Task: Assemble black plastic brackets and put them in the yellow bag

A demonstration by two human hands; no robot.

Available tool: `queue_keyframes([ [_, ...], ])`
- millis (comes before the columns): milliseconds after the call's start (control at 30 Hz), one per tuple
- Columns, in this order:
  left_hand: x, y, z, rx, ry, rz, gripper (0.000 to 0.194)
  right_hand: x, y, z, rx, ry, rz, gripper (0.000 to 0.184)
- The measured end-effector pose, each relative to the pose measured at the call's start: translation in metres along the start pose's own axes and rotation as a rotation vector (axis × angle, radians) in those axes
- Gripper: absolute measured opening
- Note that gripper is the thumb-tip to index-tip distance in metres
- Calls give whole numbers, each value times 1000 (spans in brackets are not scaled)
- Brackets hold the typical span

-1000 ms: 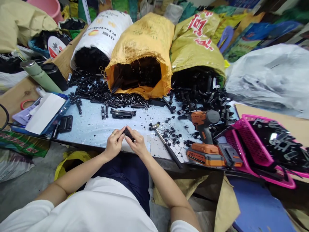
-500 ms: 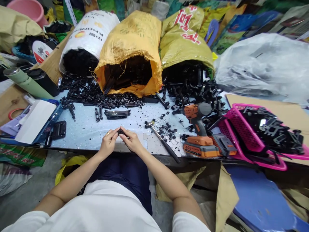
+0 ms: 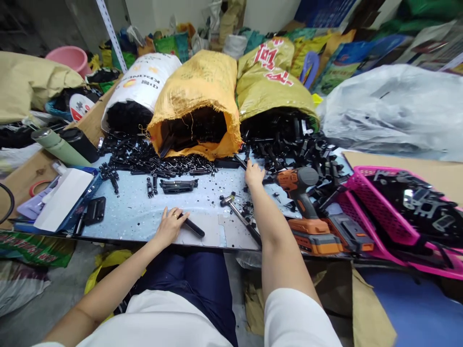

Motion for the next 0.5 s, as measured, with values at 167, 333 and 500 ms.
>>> queue_keyframes([
  [167,-1,19,-13,-43,9,-13,39,-23,62,0,126,92,226,32],
  [333,18,53,13,-214,-75,344,55,-101,148,-67,570,350,211,24],
  [500,42,38,44,-556,-88,389,31,-167,131,-128,1015,233,42,40],
])
Point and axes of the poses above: each hand's wrist, its own x-axis towards the middle knuckle, its own y-axis out of the back of the hand, z = x × y, the point moved 6 cm from there along x, towards the middle knuckle, and after that the axes turned 5 degrees about -x, right-handed, at the moved point
